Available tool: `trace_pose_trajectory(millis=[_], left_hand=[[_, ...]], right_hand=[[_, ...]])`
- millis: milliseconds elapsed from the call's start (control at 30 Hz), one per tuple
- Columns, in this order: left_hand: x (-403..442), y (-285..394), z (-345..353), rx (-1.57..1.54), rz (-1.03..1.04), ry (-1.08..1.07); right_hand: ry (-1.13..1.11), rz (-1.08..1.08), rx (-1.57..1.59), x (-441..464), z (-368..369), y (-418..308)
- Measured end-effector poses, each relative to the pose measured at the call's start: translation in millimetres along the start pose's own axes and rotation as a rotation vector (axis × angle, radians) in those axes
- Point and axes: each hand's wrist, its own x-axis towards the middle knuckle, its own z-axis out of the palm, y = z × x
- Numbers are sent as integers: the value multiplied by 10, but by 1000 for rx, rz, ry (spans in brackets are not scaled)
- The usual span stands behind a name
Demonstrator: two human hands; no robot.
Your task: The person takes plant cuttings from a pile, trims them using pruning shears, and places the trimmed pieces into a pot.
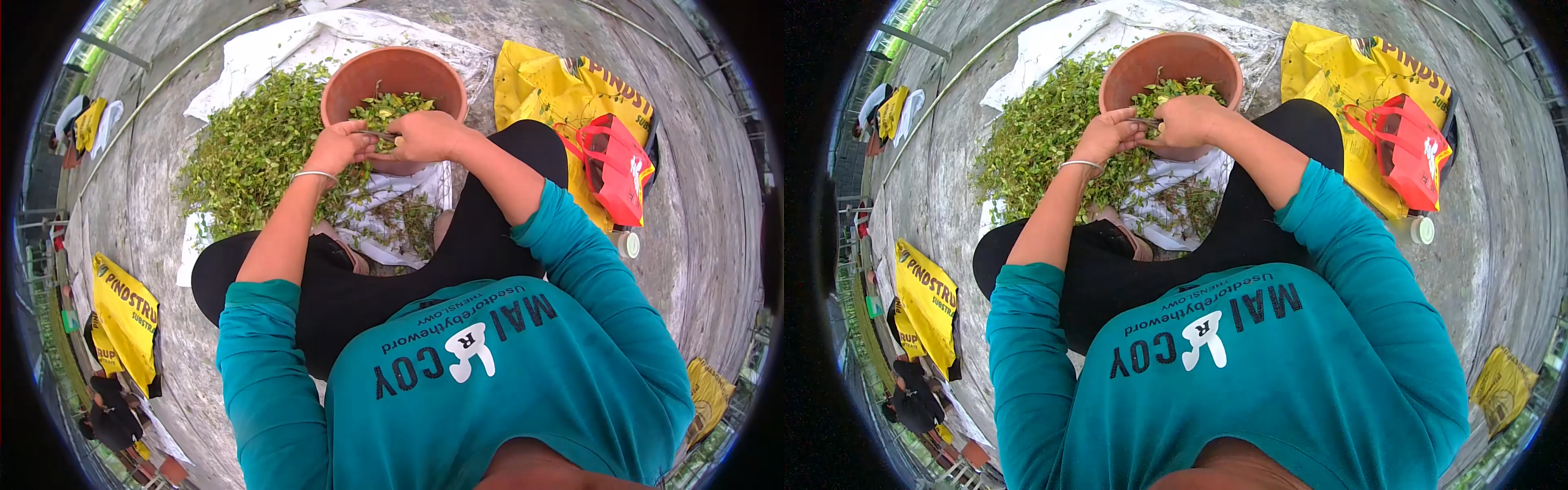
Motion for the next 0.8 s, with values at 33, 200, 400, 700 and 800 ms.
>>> trace_pose_trajectory(millis=[33, 200, 400, 700, 800], left_hand=[[-1, 9, 12, 34, -2, -1], [1, -8, 0, 26, -24, 58], [-7, 19, -225, -198, 30, 61], [-79, 70, -264, -194, 36, 58], [-75, 55, -269, -174, 37, 43]], right_hand=[[-1, 2, -12, -5, -6, -14], [-66, 125, -85, 53, 29, 7], [-13, 62, 13, 47, 39, 9], [18, -51, -21, 71, 74, -125], [6, -50, -30, 48, 33, -186]])
